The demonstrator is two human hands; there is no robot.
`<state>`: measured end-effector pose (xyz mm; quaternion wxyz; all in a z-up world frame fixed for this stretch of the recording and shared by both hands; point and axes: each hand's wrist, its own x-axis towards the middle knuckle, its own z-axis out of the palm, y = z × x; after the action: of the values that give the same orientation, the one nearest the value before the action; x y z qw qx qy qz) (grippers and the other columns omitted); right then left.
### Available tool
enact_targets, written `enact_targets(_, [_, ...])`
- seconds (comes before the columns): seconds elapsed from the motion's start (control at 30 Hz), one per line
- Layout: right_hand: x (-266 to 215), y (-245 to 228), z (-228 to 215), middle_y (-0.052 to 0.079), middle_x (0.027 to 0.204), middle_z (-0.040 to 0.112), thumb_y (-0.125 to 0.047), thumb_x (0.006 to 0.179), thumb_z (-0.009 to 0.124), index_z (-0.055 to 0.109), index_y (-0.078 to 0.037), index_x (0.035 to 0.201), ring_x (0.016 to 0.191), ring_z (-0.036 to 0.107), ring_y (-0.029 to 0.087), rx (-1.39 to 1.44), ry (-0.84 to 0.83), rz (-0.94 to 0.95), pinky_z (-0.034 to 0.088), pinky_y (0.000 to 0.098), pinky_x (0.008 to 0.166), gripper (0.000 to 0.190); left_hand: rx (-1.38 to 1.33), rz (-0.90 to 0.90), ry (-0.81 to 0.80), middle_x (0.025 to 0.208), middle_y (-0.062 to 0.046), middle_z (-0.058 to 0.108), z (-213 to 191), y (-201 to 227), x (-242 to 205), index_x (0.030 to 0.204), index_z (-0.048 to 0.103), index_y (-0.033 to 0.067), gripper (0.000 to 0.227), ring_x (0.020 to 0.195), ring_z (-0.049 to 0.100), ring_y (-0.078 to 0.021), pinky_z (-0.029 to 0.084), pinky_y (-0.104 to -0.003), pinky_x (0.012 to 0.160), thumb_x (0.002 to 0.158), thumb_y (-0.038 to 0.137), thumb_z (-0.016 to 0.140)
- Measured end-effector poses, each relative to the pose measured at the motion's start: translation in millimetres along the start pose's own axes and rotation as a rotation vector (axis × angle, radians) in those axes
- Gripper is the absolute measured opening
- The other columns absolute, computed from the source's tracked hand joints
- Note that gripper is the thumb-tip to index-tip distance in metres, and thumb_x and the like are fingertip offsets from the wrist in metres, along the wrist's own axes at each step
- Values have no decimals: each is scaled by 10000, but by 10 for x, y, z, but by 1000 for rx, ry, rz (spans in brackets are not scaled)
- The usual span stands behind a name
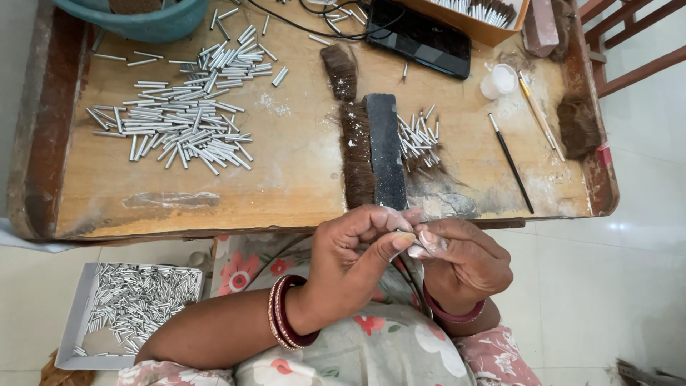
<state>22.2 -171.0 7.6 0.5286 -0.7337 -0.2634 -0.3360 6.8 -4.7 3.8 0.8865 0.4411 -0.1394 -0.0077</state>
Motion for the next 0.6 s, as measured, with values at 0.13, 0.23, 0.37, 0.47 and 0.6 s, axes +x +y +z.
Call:
enact_targets(0.13, [9,83,7,181,889,721,38,851,813,694,12,938,762,717,191,-32,-21,-29,586,238,619,150,0,1,-17,1091,-103,750,-16,36,26,1113,658,-34,150,1244,682,-174,547,-326,1077,1095,112,628])
enact_targets(0.23, [44,103,8,199,923,719,15,879,803,683,11,957,797,724,208,47,-39,14,591,251,637,144,45,15,0,1128,-98,754,-22,36,53,1114,665,-31,151,1265,684,-188,544,-331,1073,1075,106,616])
enact_targets(0.37, [156,169,-35,187,911,733,-26,903,807,673,-24,935,802,747,214,-77,-84,-81,604,257,662,138,284,181,-1,1219,-171,744,-70,57,84,1162,698,-5,139,1282,708,-250,564,-354,1103,1055,84,705])
enact_targets(0.47, [307,371,-125,200,1029,736,-110,983,775,679,-18,1014,951,752,275,-255,-118,-53,600,315,810,136,673,354,-26,1417,-255,584,39,499,174,1318,569,-4,381,1354,618,-347,515,-412,1121,989,115,722])
enact_targets(0.6, [429,728,-209,257,1413,628,-310,1076,725,681,23,1247,1352,622,342,-438,-105,81,483,427,1163,377,1244,619,-449,1541,-240,441,488,670,-147,1425,455,65,523,1410,530,-421,413,-566,1174,971,230,657])
